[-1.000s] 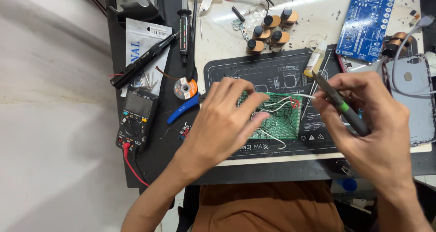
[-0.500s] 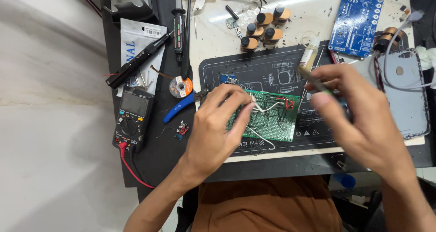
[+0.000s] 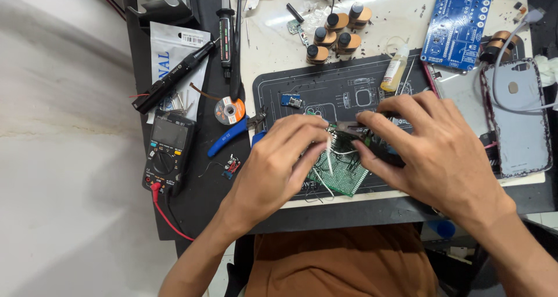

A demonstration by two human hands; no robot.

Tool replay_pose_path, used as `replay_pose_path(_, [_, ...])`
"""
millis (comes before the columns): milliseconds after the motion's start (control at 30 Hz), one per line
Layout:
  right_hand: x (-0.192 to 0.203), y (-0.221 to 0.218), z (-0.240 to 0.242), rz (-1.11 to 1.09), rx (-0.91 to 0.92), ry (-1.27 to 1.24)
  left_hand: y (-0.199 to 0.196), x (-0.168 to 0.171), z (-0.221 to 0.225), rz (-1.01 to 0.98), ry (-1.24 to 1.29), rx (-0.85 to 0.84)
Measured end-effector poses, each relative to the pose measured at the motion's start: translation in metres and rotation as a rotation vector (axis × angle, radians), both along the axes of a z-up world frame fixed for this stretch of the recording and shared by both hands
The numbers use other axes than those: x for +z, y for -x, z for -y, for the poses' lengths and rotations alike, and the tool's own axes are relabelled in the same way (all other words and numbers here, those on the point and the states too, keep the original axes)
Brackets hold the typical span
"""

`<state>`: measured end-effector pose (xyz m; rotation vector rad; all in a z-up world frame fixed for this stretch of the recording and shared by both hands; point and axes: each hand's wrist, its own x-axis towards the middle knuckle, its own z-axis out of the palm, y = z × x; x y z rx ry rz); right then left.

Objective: The person heats a circuit board with a hot air gun while using tweezers to manipulate a component, wipes the surface with a cloth, and then uses snips to trim wires on another board.

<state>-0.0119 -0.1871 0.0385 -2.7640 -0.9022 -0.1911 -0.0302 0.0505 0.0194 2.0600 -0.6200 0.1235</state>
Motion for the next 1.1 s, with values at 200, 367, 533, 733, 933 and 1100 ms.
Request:
replay_pose_path(200, [-0.007,0.01,0.007,-0.054,-0.046,0.004,0.014,0.007,-0.012,0.118,-0.213,-0.077])
replay_pose_path(367, [-0.007,0.011,0.01,-0.001,-0.028,0.03,0.027,0.001,-0.002,0.182,-0.377,0.009])
replay_pose_path(533, [-0.008,0.012,0.007,0.126,0.042,0.072,0.032,-0.007,0.001,0.229,-0.39,0.043])
replay_pose_path(733, [-0.015,0.01,0.006,0.086,0.025,0.025,0.029,-0.006,0.001,0.206,-0.383,0.027])
replay_pose_path(933, [-0.024,0.007,0.009,-0.173,-0.124,-0.105,0.026,-0.001,0.002,0.222,-0.408,0.025])
replay_pose_path(1100, [-0.023,0.005,0.016,-0.108,-0.087,-0.093,0.024,0.006,0.002,0.197,-0.384,0.033])
